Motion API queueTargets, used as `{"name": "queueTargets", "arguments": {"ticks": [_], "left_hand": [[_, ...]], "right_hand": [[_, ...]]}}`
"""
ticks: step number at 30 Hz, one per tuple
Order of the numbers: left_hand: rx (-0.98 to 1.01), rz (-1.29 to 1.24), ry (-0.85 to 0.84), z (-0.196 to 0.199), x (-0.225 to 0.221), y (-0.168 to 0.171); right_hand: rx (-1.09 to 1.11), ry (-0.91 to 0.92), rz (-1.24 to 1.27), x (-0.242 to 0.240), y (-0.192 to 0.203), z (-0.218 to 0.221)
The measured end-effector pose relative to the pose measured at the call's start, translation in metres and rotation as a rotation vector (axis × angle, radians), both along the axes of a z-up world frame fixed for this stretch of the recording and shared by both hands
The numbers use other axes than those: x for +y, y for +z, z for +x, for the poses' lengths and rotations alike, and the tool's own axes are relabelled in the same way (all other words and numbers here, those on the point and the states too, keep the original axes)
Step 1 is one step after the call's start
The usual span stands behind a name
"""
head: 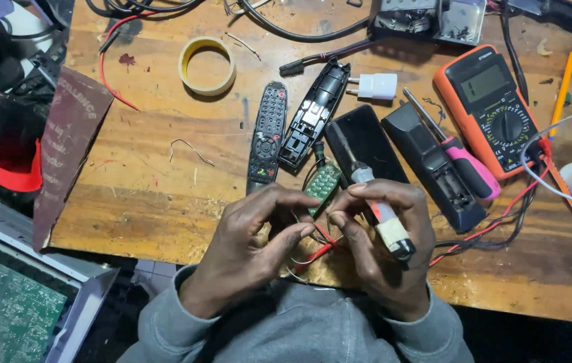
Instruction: Repairing a remote control circuit board by testing with a multimeter and soldering components.
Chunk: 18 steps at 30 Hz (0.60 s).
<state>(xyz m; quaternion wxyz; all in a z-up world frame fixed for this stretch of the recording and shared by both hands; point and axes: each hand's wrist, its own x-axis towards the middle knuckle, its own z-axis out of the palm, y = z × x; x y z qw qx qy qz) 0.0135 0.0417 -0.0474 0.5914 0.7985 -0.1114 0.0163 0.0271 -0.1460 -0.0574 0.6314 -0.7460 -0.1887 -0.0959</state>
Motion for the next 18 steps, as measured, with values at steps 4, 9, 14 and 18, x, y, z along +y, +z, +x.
{"name": "queueTargets", "arguments": {"ticks": [4, 9, 14, 18], "left_hand": [[0.093, 0.054, -0.015, -0.002, 0.006, -0.004], [0.419, -0.279, 0.065, -0.012, 0.003, -0.009], [0.368, -0.464, 0.124, -0.013, -0.007, -0.010], [0.491, -0.524, 0.102, -0.011, -0.008, -0.013]], "right_hand": [[-0.044, -0.043, -0.057, -0.003, 0.000, 0.000], [0.077, -0.009, -0.011, -0.001, 0.004, -0.006], [0.093, 0.027, 0.013, 0.008, 0.003, -0.012], [0.070, -0.018, 0.007, 0.008, -0.003, -0.013]]}}
